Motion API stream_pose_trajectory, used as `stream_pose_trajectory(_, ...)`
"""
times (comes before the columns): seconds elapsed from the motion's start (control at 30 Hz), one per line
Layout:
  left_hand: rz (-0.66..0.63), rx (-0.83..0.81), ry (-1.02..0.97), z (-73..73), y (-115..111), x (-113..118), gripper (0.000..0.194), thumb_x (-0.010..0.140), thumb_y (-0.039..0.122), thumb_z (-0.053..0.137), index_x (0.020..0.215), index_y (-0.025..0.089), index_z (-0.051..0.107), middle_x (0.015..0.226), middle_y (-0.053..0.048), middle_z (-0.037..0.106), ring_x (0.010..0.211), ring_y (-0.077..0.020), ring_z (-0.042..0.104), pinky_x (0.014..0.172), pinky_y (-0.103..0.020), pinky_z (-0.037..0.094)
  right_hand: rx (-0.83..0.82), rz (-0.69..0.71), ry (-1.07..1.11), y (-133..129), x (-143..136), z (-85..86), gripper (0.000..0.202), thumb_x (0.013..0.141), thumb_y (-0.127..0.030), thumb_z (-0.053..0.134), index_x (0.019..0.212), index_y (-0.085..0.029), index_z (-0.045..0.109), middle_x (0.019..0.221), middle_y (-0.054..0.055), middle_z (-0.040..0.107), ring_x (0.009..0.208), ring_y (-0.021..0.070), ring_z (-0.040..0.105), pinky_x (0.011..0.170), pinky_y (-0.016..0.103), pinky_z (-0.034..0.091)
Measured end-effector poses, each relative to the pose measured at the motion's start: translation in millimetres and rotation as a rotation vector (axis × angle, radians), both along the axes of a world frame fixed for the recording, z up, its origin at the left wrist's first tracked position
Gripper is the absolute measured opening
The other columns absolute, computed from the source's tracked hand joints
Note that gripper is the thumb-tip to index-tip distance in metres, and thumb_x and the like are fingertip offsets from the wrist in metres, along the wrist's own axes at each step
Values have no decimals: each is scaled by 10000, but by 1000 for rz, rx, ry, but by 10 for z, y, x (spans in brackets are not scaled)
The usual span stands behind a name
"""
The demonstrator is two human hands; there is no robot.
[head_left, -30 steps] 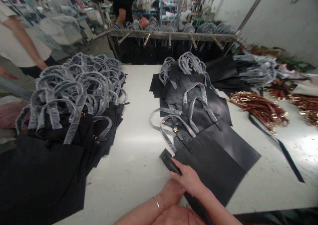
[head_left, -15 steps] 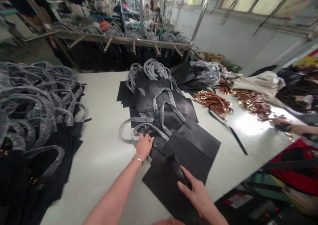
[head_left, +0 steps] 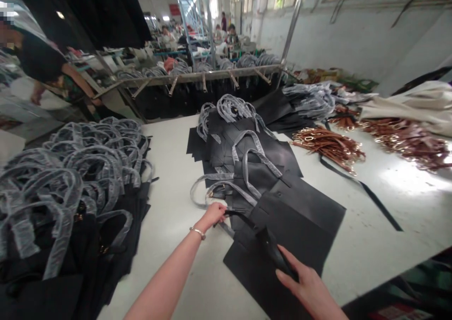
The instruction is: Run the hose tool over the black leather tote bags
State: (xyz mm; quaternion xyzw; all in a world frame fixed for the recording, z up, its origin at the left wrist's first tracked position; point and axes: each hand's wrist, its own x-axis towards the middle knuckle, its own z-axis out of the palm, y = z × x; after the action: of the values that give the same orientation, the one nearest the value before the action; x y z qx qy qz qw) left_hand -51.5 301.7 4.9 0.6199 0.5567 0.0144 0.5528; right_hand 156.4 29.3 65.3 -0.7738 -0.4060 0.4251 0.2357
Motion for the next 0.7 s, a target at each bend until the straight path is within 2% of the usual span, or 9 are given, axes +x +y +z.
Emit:
stream_pose_trajectory(0.1, -15, -205, -154, 125, -242, -157, 155, 700, 83, 508, 675, 111, 659, 610, -44, 654, 583, -155, 642, 550, -221, 464, -18, 34, 48, 71, -18, 71, 605, 793, -404, 601, 1377, -269, 521, 747, 3, 738, 683, 232, 692, 650, 286, 505)
stream_pose_trajectory(0.23, 87, -373, -362, 196, -686, -205, 141, 665, 119, 582, 773, 110, 673, 791, -80, 697, 719, -174, 681, 662, -259, 525, -49, 86, 209, 163, -93, 138, 608, 816, -398, 587, 1395, -243, 490, 659, -21, 647, 516, 156, 603, 539, 254, 461)
stream_pose_trajectory(0.33, 198, -408, -494, 163, -1009, -146, 201, 679, 165, 621, 867, 113, 671, 847, -80, 692, 724, -153, 669, 701, -262, 533, -87, 78, 438, 205, -154, 168, 683, 805, -411, 601, 1432, -208, 421, 651, -38, 588, 464, 115, 549, 466, 225, 415)
stream_pose_trajectory(0.47, 301, -412, -617, 95, -1316, -59, 244, 710, 222, 640, 922, 108, 675, 851, -85, 679, 708, -142, 636, 652, -250, 531, -120, 30, 662, 241, -198, 199, 786, 774, -455, 636, 1456, -186, 353, 639, -58, 559, 421, 85, 506, 426, 203, 381)
stream_pose_trajectory(0.6, 420, -410, -685, 69, -1474, -6, 307, 696, 159, 590, 992, 115, 658, 924, -93, 664, 776, -154, 627, 644, -251, 531, -88, -27, 680, 230, -213, 213, 798, 781, -468, 639, 1460, -183, 329, 642, -61, 565, 410, 74, 506, 411, 191, 372)
stream_pose_trajectory(0.7, 498, -427, -705, 68, -1542, 29, 341, 646, 91, 556, 973, 108, 653, 862, -78, 655, 721, -137, 607, 612, -235, 519, -114, -33, 650, 186, -225, 214, 764, 795, -458, 630, 1451, -190, 345, 641, -60, 571, 403, 73, 508, 411, 192, 377)
